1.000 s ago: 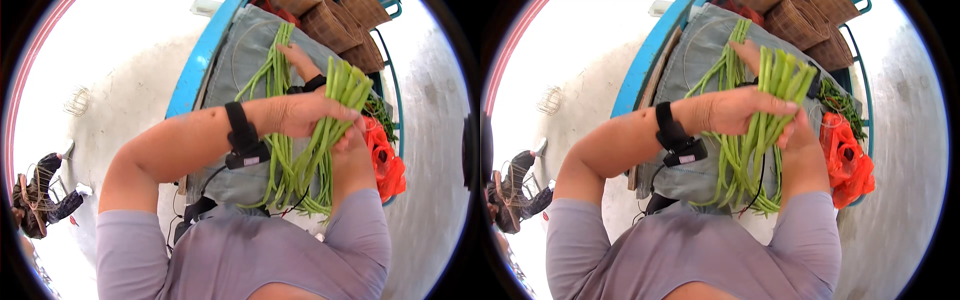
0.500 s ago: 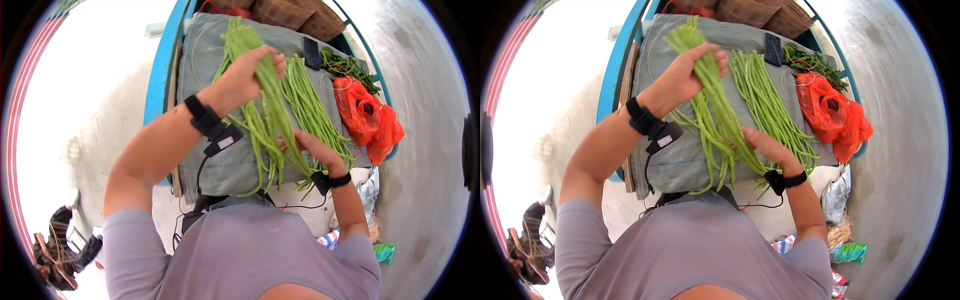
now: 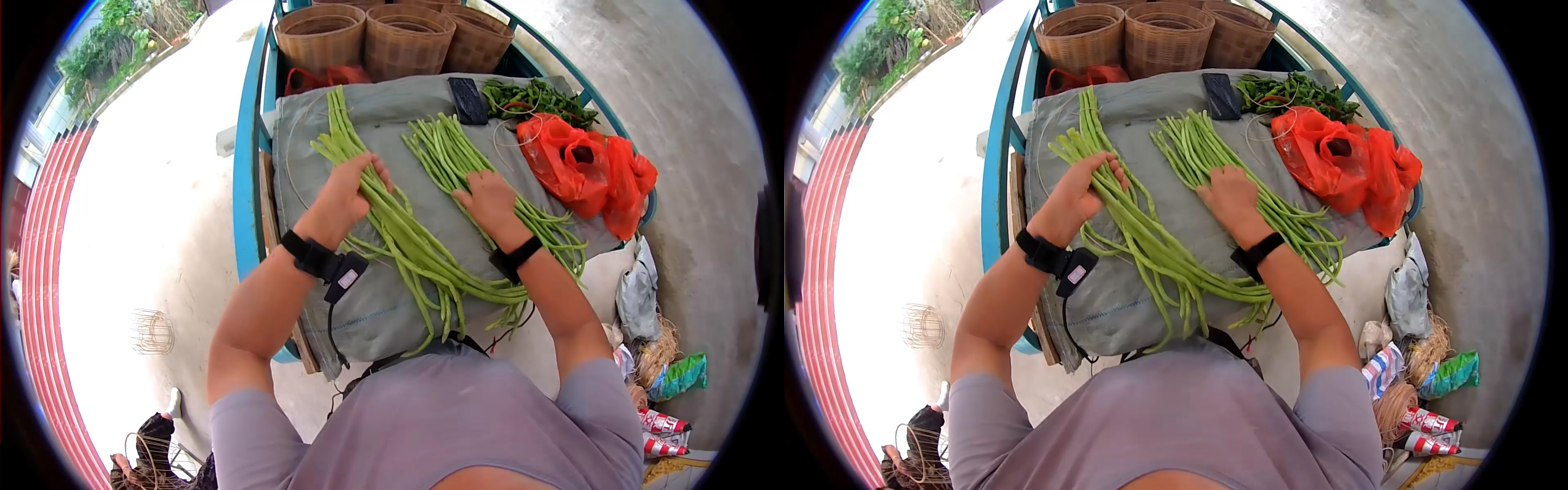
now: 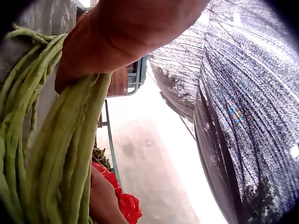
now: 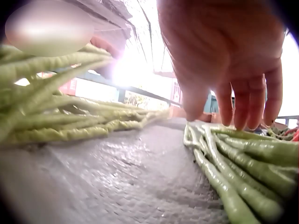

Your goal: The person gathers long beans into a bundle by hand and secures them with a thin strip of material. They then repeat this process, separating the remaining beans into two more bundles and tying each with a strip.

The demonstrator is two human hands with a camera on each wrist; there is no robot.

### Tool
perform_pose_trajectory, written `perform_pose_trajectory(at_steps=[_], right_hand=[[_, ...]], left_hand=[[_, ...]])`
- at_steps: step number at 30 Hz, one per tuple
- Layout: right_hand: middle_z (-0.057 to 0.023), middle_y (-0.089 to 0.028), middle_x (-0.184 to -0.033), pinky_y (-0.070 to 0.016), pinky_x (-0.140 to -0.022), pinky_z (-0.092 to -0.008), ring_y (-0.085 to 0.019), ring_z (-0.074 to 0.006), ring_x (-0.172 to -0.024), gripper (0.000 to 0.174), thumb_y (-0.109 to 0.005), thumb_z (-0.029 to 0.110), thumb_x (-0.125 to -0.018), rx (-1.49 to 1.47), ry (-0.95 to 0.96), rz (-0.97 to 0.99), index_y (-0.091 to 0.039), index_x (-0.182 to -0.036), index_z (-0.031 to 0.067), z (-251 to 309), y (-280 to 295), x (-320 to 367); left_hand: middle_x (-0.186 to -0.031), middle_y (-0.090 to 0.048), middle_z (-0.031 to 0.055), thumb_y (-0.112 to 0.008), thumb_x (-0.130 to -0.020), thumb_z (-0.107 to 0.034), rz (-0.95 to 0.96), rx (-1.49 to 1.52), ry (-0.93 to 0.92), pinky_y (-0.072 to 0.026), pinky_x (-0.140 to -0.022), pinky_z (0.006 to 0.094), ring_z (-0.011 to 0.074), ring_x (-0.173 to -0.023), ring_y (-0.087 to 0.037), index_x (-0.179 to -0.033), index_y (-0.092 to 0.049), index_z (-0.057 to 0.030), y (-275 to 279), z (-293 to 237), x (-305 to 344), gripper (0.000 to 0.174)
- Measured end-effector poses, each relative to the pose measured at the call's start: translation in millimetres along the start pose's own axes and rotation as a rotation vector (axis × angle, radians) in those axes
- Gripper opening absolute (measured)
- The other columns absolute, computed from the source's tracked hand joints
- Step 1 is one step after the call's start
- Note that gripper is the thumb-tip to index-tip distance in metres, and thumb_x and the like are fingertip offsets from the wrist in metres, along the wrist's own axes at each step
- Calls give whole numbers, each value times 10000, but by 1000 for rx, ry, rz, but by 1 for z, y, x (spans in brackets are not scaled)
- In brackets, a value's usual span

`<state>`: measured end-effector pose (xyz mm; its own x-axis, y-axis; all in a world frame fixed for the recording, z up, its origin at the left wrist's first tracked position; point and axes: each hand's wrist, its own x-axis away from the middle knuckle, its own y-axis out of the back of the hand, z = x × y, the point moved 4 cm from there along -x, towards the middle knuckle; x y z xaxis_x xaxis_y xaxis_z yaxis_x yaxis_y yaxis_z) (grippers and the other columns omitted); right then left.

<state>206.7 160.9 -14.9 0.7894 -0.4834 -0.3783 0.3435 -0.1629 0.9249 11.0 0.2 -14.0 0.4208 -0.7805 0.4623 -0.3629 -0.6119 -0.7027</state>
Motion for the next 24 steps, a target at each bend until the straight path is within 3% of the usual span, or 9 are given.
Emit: perform_pose_trajectory(at_steps=[2, 8, 11, 14, 24], right_hand=[[-99, -598, -934, -503, -712, -412, -584, -295, -905, 385, -734, 347, -741, 86, -43, 33, -598, -974, 72, 6, -11, -11], [-102, -601, -923, -499, -687, -418, -588, -294, -893, 386, -731, 326, -757, 224, 65, -42, -567, -993, 68, 13, -44, -27], [-106, -607, -902, -486, -700, -428, -604, -293, -863, 340, -709, 254, -771, 23, -135, 87, -537, -999, 70, 11, -37, -27], [-110, -612, -890, -483, -722, -437, -617, -299, -834, 304, -689, 194, -768, -7, -20, 155, -510, -985, 79, 14, -34, -20], [-106, -645, -907, -481, -727, -447, -617, -328, -830, 213, -649, 207, -798, -34, 15, 205, -578, -922, 50, 13, -45, -11]], left_hand=[[-837, -570, 71, -544, -941, -127, -4, 10, 16, -530, -724, 413, 222, -747, -580, -974, -545, -30, -2, 2, 1, 103], [-872, -582, 79, -533, -950, -130, -10, -6, 27, -536, -726, 399, 220, -769, -593, -982, -542, -34, -4, 4, 3, 103], [-894, -591, 85, -530, -953, -137, -4, -31, 15, -538, -732, 393, 218, -785, -599, -991, -541, -35, -6, 4, 6, 109], [-916, -599, 92, -530, -955, -140, -4, -58, 12, -537, -736, 392, 218, -799, -603, -1002, -542, -34, -9, 5, 10, 117], [-957, -603, 123, -531, -953, -138, 10, -74, 14, -536, -737, 387, 232, -828, -609, -1018, -541, -21, -10, 6, 12, 135]])
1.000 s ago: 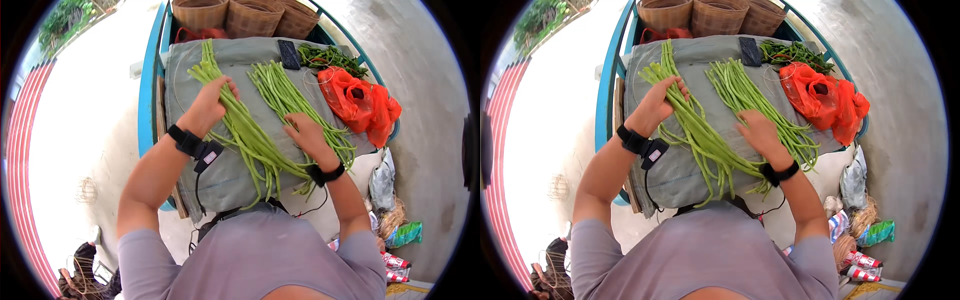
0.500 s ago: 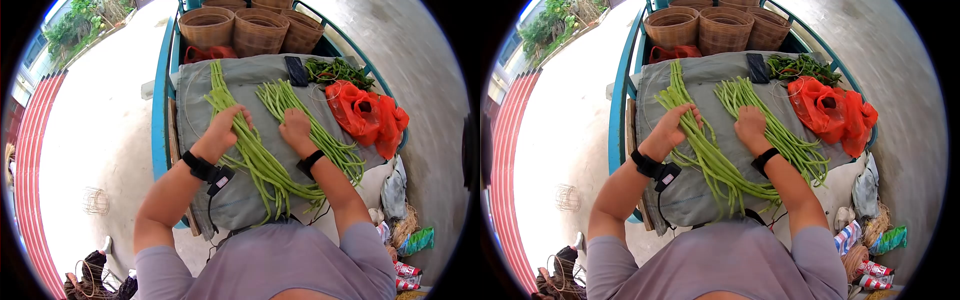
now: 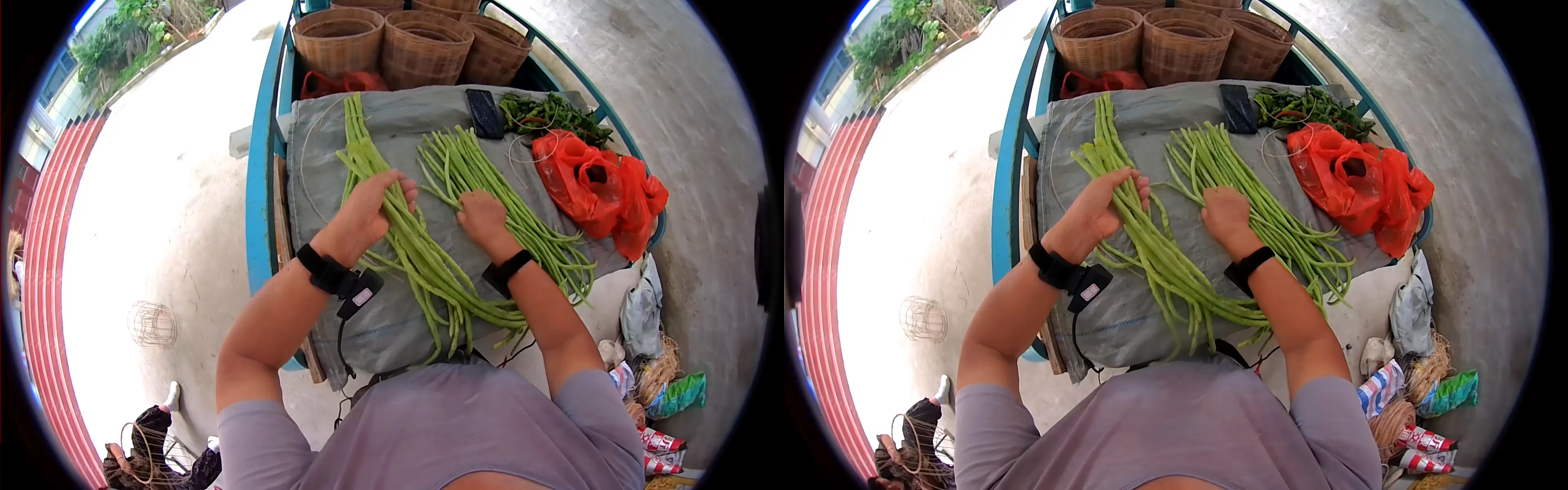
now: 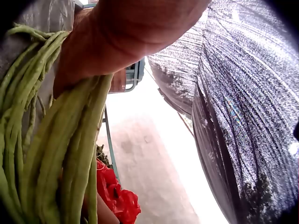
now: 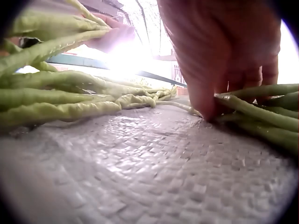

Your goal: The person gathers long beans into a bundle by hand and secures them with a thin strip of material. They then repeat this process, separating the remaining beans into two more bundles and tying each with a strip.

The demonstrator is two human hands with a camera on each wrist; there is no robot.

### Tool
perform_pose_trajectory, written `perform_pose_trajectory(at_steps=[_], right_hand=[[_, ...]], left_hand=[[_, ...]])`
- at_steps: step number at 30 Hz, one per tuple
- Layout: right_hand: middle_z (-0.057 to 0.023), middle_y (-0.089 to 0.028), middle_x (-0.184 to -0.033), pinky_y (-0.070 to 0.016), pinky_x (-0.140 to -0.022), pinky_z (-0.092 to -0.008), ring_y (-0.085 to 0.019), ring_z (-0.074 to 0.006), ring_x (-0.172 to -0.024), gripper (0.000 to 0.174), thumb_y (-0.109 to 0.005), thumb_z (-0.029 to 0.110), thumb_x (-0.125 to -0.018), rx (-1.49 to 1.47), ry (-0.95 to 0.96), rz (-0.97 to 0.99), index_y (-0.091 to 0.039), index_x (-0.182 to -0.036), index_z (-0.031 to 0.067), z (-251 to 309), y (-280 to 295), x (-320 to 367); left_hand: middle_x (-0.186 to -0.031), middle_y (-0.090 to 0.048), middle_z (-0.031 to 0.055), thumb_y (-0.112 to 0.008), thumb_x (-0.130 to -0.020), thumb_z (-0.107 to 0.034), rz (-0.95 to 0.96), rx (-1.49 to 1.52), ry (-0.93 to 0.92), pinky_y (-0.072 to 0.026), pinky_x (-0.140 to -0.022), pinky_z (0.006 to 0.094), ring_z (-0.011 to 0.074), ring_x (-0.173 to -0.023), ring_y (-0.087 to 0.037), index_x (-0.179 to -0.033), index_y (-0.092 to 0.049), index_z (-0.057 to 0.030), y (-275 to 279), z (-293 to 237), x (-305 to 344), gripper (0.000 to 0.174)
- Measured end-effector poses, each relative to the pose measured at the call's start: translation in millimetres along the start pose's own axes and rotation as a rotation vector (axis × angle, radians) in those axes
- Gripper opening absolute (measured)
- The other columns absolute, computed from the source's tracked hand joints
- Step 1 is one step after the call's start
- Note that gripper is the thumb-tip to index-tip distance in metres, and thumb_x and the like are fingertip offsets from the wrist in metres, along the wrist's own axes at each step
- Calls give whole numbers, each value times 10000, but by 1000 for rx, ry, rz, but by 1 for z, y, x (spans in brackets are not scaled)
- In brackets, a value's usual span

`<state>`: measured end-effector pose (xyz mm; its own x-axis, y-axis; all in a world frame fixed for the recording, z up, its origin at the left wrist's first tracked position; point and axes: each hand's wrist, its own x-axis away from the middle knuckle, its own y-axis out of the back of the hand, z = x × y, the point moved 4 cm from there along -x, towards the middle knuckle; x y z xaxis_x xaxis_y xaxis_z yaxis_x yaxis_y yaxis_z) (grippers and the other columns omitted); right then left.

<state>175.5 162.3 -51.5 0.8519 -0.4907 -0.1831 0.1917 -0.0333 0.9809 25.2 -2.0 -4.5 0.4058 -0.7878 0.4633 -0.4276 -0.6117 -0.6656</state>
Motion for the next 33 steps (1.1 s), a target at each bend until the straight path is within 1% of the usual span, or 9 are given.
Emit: perform_pose_trajectory(at_steps=[2, 5, 8, 11, 14, 17, 26, 29, 33], right_hand=[[-97, -643, -917, -477, -706, -451, -614, -337, -828, 216, -630, 197, -810, -9, -52, 52, -574, -950, 42, 2, 4, 0], [-83, -651, -861, -473, -650, -406, -623, -277, -771, 242, -609, 210, -853, -168, -293, 42, -568, -998, 20, -2, 18, 2], [-71, -656, -791, -463, -620, -355, -603, -203, -675, 250, -580, 240, -900, -905, -412, -7, -555, -1007, 14, 14, 58, 16], [-55, -658, -747, -456, -615, -322, -578, -167, -613, 257, -558, 256, -926, -1105, -304, -1, -556, -998, 10, 40, 88, 24], [-61, -658, -754, -457, -617, -336, -589, -194, -613, 236, -569, 242, -909, -1098, -204, -90, -560, -984, 19, 62, 92, 35], [-76, -660, -755, -459, -619, -350, -615, -221, -646, 234, -592, 244, -887, -1015, -237, -117, -566, -982, 31, 68, 75, 37], [-155, -609, -752, -455, -623, -374, -615, -283, -668, 231, -615, 256, -887, -803, -147, -186, -590, -1024, 72, 100, 102, 43], [-104, -614, -763, -439, -593, -349, -578, -225, -623, 246, -589, 242, -929, -921, -118, -269, -598, -1077, 46, 93, 97, 45], [-11, -579, -771, -405, -540, -264, -498, -94, -584, 254, -554, 229, -975, -1301, -289, -289, -605, -1094, 10, 81, 100, 53]], left_hand=[[-970, -608, 132, -534, -952, -137, 3, -12, 1, -536, -740, 389, 240, -846, -614, -1018, -538, -19, 1, 1, -1, 136], [-1005, -619, 148, -536, -952, -141, -18, -18, 2, -535, -751, 392, 253, -881, -622, -1020, -536, -22, 2, 1, 0, 137], [-1041, -625, 158, -536, -958, -157, -8, -34, -2, -532, -762, 388, 261, -912, -624, -1021, -537, -30, -1, 1, 2, 142], [-1064, -626, 151, -538, -968, -182, 49, -49, -27, -526, -770, 377, 260, -938, -617, -1028, -540, -38, -5, 0, 5, 156], [-1078, -624, 134, -542, -974, -204, 125, -51, -44, -519, -779, 366, 250, -958, -608, -1048, -547, -43, -13, -2, 8, 177], [-1084, -622, 119, -541, -978, -217, 206, -31, -66, -513, -792, 359, 240, -965, -602, -1070, -555, -41, -17, -1, 9, 199], [-1119, -624, 120, -534, -980, -234, 218, 5, -44, -518, -802, 363, 233, -990, -607, -1091, -561, -29, -14, 4, 5, 236], [-1158, -625, 118, -537, -977, -249, 222, -4, -40, -520, -812, 363, 232, -999, -607, -1113, -559, -45, -18, 2, 12, 246], [-1195, -622, 112, -544, -972, -243, 226, -23, -46, -520, -815, 366, 224, -987, -610, -1141, -555, -77, -23, 1, 17, 237]])
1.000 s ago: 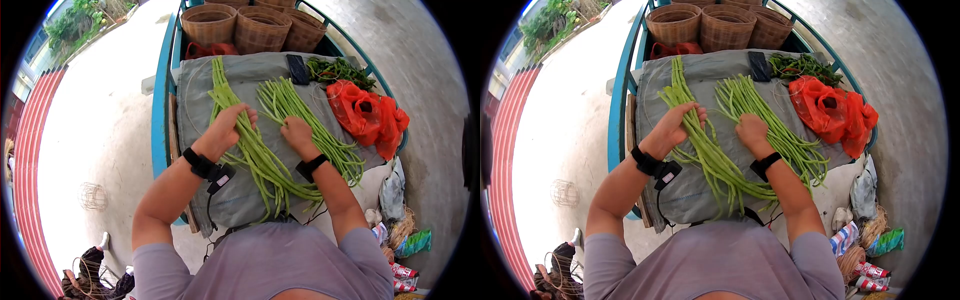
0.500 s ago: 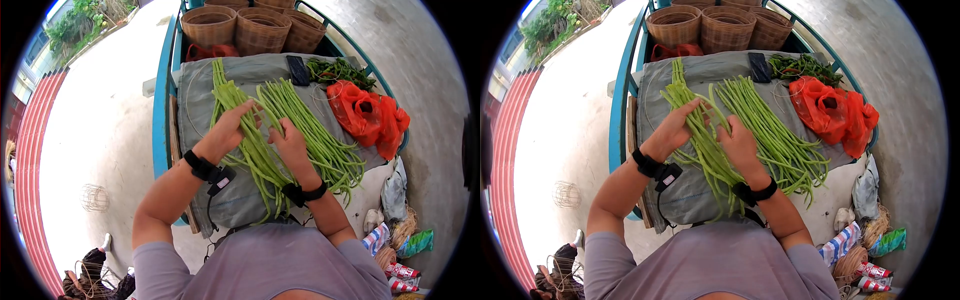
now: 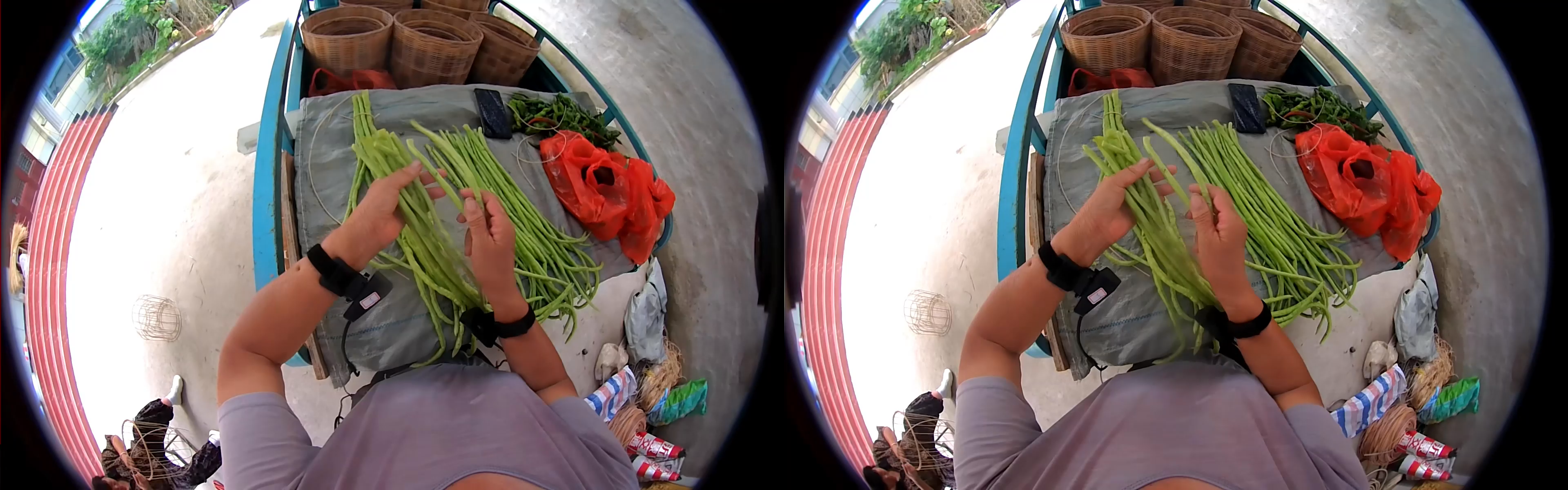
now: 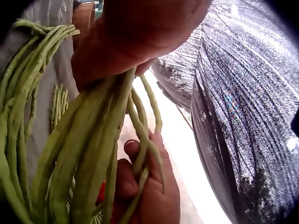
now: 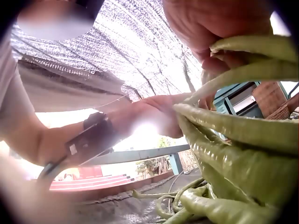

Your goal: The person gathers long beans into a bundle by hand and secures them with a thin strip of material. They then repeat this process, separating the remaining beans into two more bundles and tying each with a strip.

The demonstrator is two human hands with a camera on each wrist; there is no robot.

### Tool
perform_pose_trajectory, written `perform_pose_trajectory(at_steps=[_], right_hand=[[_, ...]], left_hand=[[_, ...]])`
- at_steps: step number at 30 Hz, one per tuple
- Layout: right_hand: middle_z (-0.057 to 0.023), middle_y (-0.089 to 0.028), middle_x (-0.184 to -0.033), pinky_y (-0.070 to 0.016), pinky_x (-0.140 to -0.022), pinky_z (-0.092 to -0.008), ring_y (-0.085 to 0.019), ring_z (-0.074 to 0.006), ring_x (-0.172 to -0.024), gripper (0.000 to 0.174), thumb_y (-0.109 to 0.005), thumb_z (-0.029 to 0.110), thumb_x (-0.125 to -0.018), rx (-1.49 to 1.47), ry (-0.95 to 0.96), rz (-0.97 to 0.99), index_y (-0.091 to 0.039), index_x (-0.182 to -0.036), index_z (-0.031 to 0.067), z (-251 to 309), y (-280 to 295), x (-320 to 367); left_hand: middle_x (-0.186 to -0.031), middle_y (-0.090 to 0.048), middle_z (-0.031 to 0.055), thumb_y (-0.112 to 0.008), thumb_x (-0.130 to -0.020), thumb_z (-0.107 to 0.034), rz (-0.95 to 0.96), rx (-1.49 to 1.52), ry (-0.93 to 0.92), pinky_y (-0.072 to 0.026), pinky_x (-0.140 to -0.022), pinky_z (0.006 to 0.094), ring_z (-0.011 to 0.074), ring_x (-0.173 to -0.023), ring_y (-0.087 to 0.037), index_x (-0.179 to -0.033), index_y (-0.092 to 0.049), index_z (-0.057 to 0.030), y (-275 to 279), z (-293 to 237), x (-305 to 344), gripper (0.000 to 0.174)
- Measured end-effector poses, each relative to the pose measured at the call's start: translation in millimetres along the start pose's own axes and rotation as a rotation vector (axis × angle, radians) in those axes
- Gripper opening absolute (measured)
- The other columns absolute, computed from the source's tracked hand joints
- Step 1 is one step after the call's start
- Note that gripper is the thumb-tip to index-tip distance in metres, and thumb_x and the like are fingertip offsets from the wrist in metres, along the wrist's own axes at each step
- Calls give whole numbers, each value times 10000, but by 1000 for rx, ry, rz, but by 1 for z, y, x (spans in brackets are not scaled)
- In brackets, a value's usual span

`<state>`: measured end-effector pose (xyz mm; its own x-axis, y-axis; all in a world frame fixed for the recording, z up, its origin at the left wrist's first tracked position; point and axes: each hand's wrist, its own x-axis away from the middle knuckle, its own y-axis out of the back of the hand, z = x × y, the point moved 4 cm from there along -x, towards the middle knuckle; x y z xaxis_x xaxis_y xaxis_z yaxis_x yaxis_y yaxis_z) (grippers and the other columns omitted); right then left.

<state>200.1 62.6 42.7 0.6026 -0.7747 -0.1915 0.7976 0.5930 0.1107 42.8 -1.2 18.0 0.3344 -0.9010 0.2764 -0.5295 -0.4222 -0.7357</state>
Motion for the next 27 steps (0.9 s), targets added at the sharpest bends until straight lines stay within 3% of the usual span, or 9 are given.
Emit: perform_pose_trajectory(at_steps=[2, 5, 10, 20, 27], right_hand=[[19, -558, -771, -390, -524, -224, -471, -42, -581, 250, -536, 219, -990, -31, -57, -3, -607, -1087, 0, 7, 5, 3], [9, -556, -760, -381, -516, -201, -449, -33, -558, 237, -555, 218, -980, -27, -47, 54, -607, -1086, 12, 0, 7, 4], [4, -562, -778, -391, -531, -211, -463, -40, -579, 244, -562, 228, -975, -53, -132, 99, -603, -1076, 9, -16, 6, 7], [23, -552, -781, -412, -613, -221, -475, -53, -680, 237, -560, 232, -976, -105, -155, 189, -616, -1079, 25, -14, 6, 10], [-41, -573, -799, -434, -617, -275, -523, -123, -682, 247, -535, 223, -984, 104, 59, 100, -628, -1098, 25, -10, -2, 9]], left_hand=[[-1202, -620, 108, -551, -968, -231, 23, 5, -4, -519, -815, 367, 221, -984, -609, -1151, -551, -87, -5, -2, 2, 233], [-1211, -610, 101, -562, -961, -214, 73, -11, -50, -517, -820, 365, 224, -987, -607, -1170, -543, -91, -9, -7, 5, 244], [-1186, -591, 83, -586, -947, -199, 195, 51, -120, -514, -851, 367, 229, -998, -602, -1242, -523, -78, -18, -10, 7, 325], [-1139, -585, 61, -605, -939, -195, 231, 50, -88, -517, -897, 405, 228, -1021, -593, -1309, -489, -76, -15, -9, 9, 405], [-1203, -576, 89, -596, -948, -243, 311, 22, -28, -497, -959, 427, 227, -1080, -554, -1228, -521, -46, -28, -10, 18, 351]])
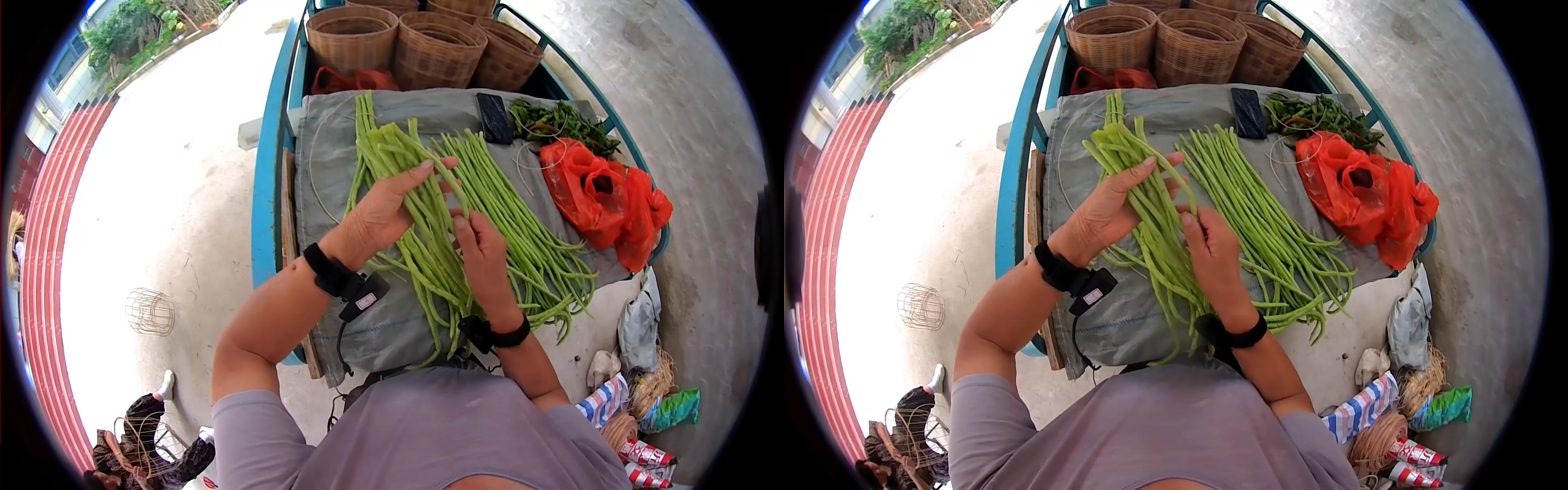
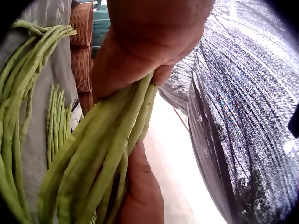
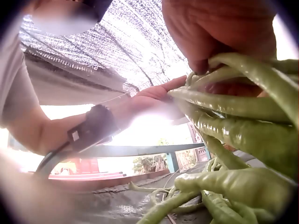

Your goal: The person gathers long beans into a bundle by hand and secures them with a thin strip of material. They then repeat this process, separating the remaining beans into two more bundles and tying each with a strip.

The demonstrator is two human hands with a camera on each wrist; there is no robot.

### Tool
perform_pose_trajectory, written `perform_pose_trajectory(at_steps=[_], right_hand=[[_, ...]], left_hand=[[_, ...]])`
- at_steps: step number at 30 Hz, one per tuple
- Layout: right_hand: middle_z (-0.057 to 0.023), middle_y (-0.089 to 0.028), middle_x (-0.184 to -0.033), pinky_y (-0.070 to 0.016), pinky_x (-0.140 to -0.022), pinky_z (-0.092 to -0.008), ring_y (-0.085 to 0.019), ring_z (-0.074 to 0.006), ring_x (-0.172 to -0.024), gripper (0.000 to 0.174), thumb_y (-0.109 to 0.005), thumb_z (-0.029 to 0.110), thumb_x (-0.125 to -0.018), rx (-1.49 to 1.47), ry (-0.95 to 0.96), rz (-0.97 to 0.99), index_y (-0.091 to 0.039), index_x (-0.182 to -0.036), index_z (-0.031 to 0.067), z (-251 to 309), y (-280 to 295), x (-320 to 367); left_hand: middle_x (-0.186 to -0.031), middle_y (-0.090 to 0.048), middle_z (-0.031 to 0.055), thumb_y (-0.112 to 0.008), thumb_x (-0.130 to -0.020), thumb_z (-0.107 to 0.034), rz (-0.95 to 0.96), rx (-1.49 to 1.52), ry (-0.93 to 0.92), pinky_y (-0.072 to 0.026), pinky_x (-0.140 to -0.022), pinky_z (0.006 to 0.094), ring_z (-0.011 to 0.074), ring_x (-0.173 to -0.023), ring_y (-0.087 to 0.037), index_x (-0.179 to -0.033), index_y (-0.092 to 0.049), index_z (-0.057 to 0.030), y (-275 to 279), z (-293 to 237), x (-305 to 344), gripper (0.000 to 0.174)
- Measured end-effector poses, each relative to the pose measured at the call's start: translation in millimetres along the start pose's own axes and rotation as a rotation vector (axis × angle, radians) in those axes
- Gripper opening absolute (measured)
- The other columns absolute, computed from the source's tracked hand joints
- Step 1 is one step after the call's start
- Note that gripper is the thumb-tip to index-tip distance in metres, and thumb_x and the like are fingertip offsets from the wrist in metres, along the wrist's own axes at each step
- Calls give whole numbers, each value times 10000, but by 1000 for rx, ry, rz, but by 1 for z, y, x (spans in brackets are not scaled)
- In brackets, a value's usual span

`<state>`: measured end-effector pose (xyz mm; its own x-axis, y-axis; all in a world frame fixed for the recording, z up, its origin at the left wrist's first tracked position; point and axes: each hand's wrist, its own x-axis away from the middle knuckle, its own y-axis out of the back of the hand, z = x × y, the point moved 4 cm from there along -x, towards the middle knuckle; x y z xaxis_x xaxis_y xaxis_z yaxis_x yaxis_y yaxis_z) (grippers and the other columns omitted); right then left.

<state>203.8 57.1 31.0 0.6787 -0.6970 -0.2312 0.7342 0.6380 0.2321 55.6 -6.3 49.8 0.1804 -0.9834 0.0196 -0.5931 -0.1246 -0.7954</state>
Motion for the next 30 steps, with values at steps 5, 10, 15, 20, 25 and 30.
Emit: perform_pose_trajectory(at_steps=[5, 10, 15, 20, 25, 30], right_hand=[[-138, -584, -817, -441, -614, -363, -566, -293, -680, 216, -507, 209, -980, 296, 229, -78, -624, -1031, 35, 12, 1, 3], [-157, -593, -813, -440, -600, -403, -574, -357, -704, 185, -529, 211, -955, 484, 269, -77, -607, -980, 46, 20, -4, 0], [-151, -607, -820, -456, -639, -418, -596, -341, -739, 180, -557, 221, -928, 448, 211, 90, -618, -981, 60, 14, -2, -1], [-102, -627, -854, -484, -704, -414, -618, -300, -805, 188, -610, 246, -881, 607, 75, 27, -631, -987, 92, -18, 40, -35], [-91, -602, -944, -491, -728, -437, -587, -295, -906, 258, -697, 273, -787, 1054, 127, -36, -637, -991, 126, -88, 58, -64], [-107, -568, -980, -457, -808, -436, -536, -309, -968, 279, -717, 250, -749, 1211, 213, 5, -629, -956, 85, -108, 44, -67]], left_hand=[[-1237, -569, 128, -577, -959, -268, -14, -14, -21, -482, -977, 431, 243, -1098, -549, -1157, -542, -10, 1, 2, -2, 328], [-1119, -597, 110, -617, -937, -270, -63, -36, -19, -490, -939, 427, 249, -1054, -578, -1117, -557, -18, -6, -1, 3, 315], [-877, -597, 41, -660, -906, -215, -163, -29, -4, -516, -810, 372, 200, -836, -606, -959, -557, -55, 22, 7, -4, 198], [-748, -583, 56, -649, -891, -171, -332, 7, 15, -519, -665, 345, 198, -689, -597, -846, -578, -45, 36, 12, -6, 151], [-750, -561, 31, -635, -895, -112, -483, 69, 35, -523, -754, 364, 171, -693, -572, -886, -544, -59, 31, 9, -4, 105], [-698, -575, 75, -650, -879, -131, -511, -23, 18, -517, -647, 370, 218, -649, -585, -794, -562, -44, 44, 13, -3, 151]])
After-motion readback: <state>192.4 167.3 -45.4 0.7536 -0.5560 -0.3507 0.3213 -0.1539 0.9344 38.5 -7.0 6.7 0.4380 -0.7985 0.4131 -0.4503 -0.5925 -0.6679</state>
